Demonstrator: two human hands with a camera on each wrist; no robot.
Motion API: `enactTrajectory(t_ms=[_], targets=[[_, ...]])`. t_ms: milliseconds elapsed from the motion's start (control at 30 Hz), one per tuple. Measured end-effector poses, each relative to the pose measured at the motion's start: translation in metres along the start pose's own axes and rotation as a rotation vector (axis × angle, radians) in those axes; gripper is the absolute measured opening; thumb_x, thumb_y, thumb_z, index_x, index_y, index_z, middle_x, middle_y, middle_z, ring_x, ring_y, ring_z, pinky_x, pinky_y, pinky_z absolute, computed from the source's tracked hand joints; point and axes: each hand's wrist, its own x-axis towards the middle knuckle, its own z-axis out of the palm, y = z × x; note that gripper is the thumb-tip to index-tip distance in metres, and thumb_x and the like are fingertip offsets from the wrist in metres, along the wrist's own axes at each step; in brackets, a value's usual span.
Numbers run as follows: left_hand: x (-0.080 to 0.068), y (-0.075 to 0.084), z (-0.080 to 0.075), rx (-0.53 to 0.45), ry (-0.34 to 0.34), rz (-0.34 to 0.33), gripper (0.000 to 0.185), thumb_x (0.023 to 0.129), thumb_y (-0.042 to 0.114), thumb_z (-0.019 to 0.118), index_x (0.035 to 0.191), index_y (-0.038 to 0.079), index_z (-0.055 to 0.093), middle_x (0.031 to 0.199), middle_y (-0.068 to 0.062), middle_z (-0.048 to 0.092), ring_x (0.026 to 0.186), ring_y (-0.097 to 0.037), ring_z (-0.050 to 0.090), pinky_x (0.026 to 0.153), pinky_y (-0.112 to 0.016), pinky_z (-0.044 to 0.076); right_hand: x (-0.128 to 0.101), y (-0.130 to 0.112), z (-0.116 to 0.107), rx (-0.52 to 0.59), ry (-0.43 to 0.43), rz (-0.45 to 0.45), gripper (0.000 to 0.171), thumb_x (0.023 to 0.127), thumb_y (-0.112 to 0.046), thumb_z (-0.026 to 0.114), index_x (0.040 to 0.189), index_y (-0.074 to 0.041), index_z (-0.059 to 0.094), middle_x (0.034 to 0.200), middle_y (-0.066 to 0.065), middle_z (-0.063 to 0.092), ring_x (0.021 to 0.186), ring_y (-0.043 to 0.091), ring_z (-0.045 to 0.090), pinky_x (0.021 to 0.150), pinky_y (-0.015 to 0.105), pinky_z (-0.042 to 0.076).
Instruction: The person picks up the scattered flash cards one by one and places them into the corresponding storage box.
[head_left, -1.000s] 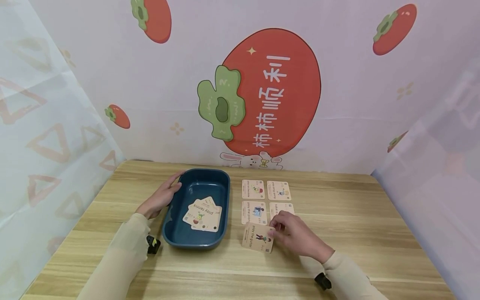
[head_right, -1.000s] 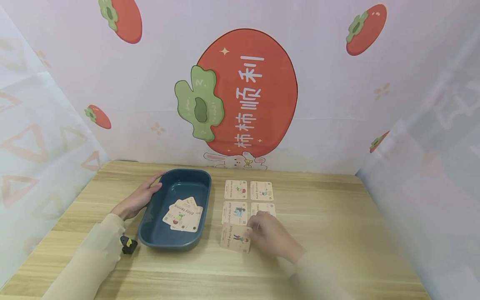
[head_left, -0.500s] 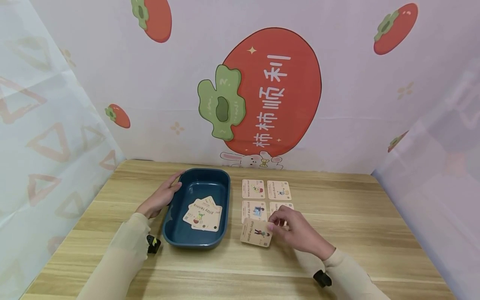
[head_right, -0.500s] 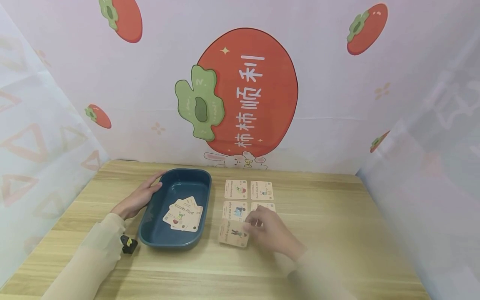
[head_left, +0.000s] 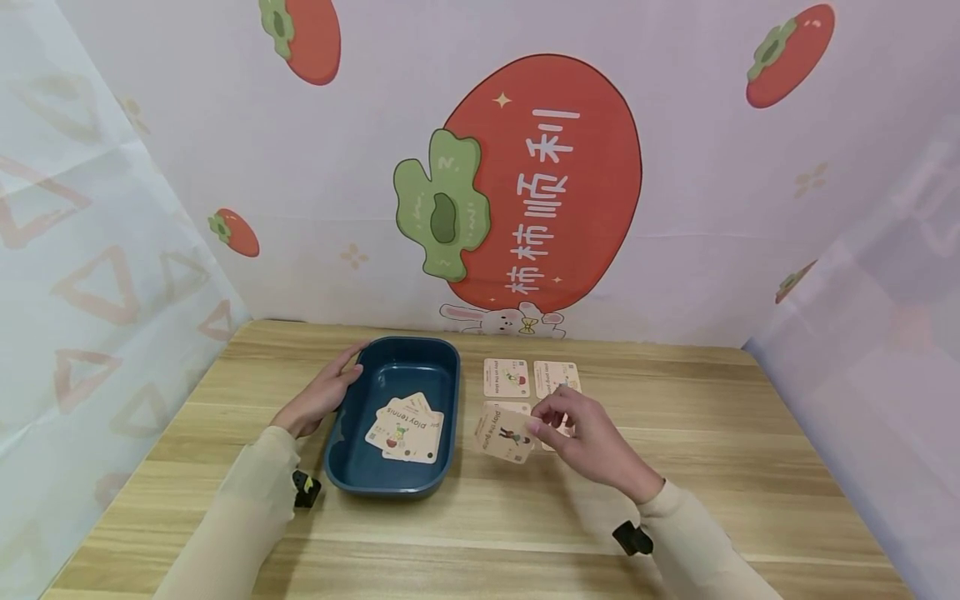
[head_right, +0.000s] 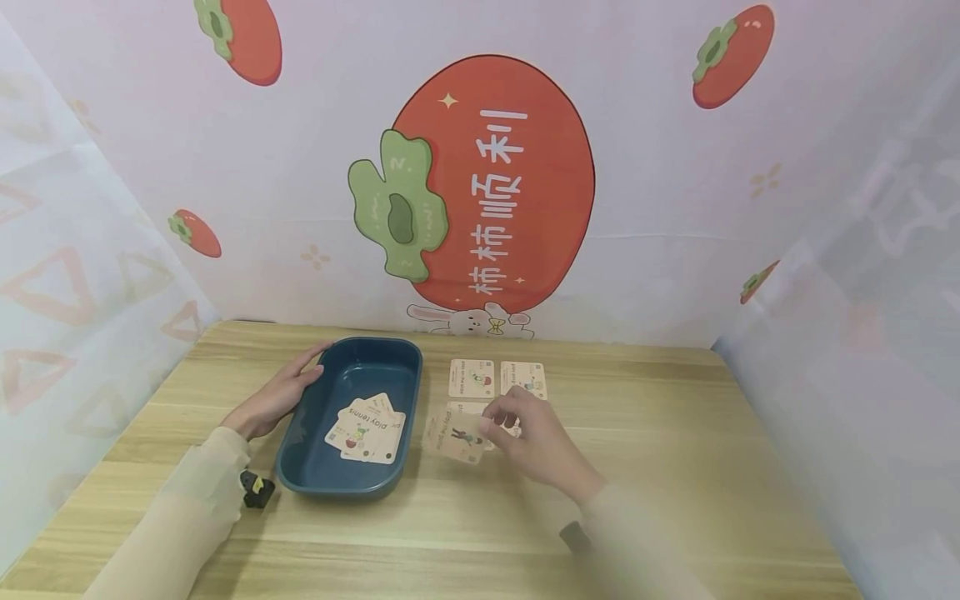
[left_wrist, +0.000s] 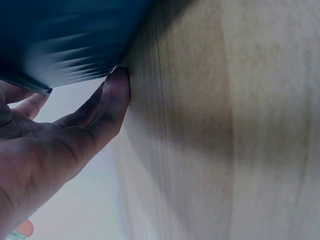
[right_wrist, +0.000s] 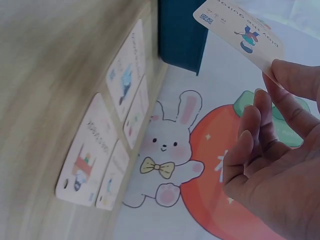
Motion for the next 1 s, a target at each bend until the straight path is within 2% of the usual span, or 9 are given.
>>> enactTrajectory(t_ms=[367, 633, 1000], targets=[[0.0, -0.003, -0.002, -0.003, 0.003, -0.006, 0.056, 0.113, 0.023, 0.029, 0.165, 0.016, 0.009, 0.166, -0.025, 0.012, 0.142, -0.05, 0.035, 0.111, -0.064, 0.033, 0.018, -0.013, 0.004, 0.035, 0.039, -0.022, 0.005, 0.095, -0.017, 0.074, 0.091, -0.015, 0.075, 0.087, -0.008, 0.06, 0.08, 0.011, 0.057, 0.069, 0.034, 0.048], [0.0, -0.003, -0.002, -0.012, 0.002, -0.009, 0.056, 0.113, 0.026, 0.029, 0.165, 0.016, 0.009, 0.165, -0.027, 0.014, 0.139, -0.05, 0.039, 0.108, -0.064, 0.038, 0.029, -0.022, 0.008, 0.053, 0.04, -0.012, 0.005, 0.095, -0.019, 0.074, 0.093, -0.014, 0.075, 0.087, -0.008, 0.06, 0.081, 0.012, 0.056, 0.072, 0.034, 0.048], [0.001, -0.004, -0.002, -0.007, 0.004, -0.005, 0.056, 0.113, 0.024, 0.03, 0.165, 0.018, 0.01, 0.166, -0.024, 0.012, 0.14, -0.049, 0.038, 0.108, -0.063, 0.037, 0.043, -0.031, 0.021, 0.063, 0.045, -0.017, 0.005, 0.095, -0.019, 0.074, 0.095, -0.014, 0.076, 0.089, -0.007, 0.06, 0.083, 0.013, 0.055, 0.075, 0.036, 0.05]])
